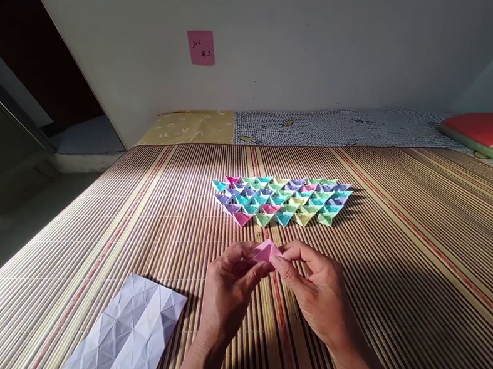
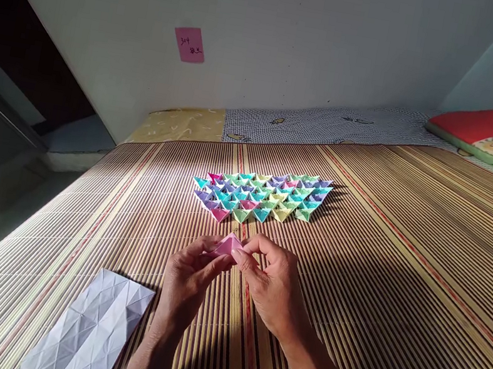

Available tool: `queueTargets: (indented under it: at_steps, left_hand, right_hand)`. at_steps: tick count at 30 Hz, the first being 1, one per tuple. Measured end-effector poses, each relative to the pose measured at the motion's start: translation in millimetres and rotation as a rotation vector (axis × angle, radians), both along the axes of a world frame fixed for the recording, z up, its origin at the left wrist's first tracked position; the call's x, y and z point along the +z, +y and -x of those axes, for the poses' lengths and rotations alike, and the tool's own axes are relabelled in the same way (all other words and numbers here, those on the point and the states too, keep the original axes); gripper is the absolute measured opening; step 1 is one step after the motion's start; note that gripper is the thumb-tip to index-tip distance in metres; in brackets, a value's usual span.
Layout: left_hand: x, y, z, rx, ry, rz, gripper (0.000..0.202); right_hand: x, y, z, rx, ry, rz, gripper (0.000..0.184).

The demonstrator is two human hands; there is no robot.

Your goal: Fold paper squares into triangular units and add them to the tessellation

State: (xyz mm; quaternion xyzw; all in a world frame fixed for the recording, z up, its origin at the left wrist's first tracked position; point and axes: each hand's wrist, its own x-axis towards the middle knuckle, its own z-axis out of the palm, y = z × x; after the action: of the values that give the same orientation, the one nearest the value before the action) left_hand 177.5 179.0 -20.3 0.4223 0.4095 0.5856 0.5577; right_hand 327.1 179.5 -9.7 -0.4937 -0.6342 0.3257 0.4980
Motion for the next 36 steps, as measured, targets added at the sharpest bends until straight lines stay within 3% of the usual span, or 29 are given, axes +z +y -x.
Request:
queueTargets:
  at_steps: [4, 14, 25, 36]
  left_hand:
    - [-2.3, 0.3, -3.2, 0.004, -0.082, 0.053, 0.027]
    - [0.5, -0.3, -3.5, 0.037, -0.101, 0.008, 0.021]
    - [-2.0, 1.3, -5.5, 0.084, -0.139, 0.017, 0.031]
    - [-3.1, 4.6, 1.7, -0.02, -0.115, 0.092, 0.037]
  right_hand:
    - [4.1, -0.5, 1.1, 0.002, -0.007, -0.042, 0.027]
    - [5.1, -3.0, 4.1, -0.028, -0.063, -0.017, 0.03]
    - [0.6, -1.3, 5.6, -0.004, -0.036, 0.002, 0.029]
    - [-1.7, 0.6, 3.8, 0.018, -0.024, 0.04, 0.029]
